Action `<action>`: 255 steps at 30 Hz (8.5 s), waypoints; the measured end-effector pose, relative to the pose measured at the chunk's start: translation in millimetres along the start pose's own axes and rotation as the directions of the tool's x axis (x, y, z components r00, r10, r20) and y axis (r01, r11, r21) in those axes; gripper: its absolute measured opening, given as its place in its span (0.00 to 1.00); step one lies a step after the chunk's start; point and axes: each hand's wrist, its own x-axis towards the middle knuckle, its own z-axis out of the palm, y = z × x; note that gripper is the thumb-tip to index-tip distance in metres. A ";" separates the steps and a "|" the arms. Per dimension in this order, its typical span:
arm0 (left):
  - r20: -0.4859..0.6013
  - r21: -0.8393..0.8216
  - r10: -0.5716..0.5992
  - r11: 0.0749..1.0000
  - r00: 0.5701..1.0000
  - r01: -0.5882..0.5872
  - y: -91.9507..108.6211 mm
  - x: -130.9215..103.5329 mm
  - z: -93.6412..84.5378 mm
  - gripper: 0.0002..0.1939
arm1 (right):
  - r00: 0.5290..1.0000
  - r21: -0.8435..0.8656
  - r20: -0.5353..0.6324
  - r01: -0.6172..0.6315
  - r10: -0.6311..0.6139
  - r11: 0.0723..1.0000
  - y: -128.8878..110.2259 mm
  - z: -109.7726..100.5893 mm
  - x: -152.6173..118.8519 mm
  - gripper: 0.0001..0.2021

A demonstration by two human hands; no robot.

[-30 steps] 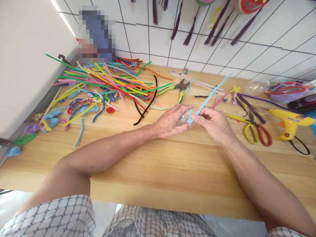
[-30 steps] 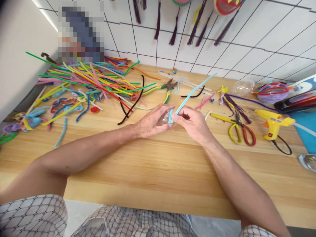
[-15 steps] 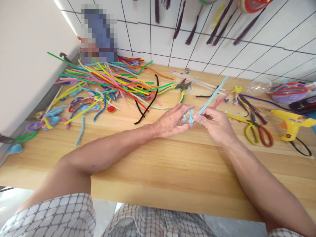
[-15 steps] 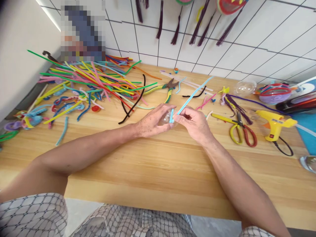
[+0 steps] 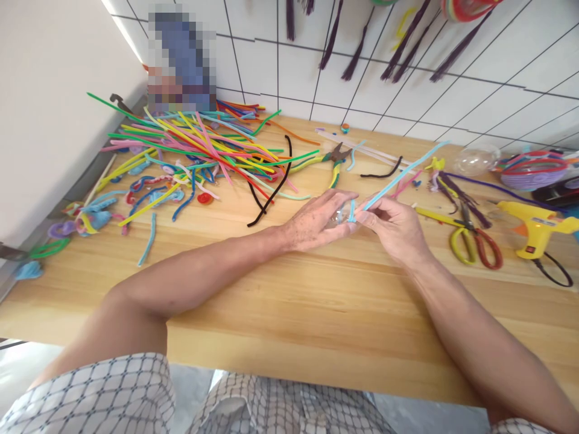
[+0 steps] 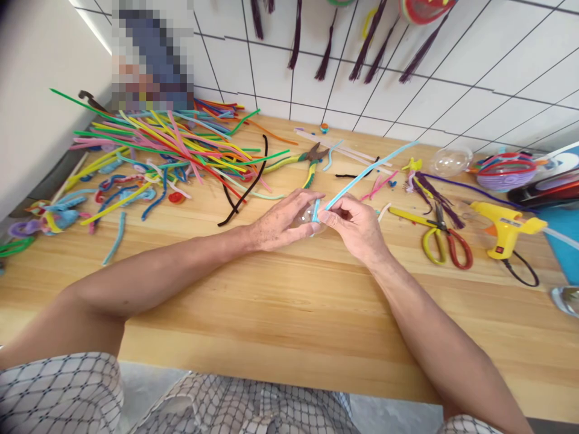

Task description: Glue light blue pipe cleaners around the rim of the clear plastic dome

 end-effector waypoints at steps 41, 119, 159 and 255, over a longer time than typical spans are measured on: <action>-0.018 -0.030 0.077 0.997 0.997 -0.078 -3.8 0.1 2.7 0.32 | 0.913 -0.225 -0.154 0.339 -0.377 0.913 13.5 9.0 -8.7 0.09; -0.033 -0.109 -0.007 0.994 0.999 0.004 -0.5 -1.0 -2.8 0.32 | 0.777 -0.480 -0.046 0.534 -0.628 0.696 28.9 15.2 -18.5 0.22; -0.040 -0.074 -0.031 0.997 0.999 0.028 0.8 -3.7 -6.6 0.32 | 0.709 -0.506 -0.019 0.602 -0.705 0.618 37.5 23.4 -17.9 0.29; -0.057 -0.076 -0.041 0.996 0.998 0.037 -2.5 -3.6 -5.5 0.32 | 0.738 -0.513 0.033 0.591 -0.674 0.622 49.8 22.1 -15.0 0.36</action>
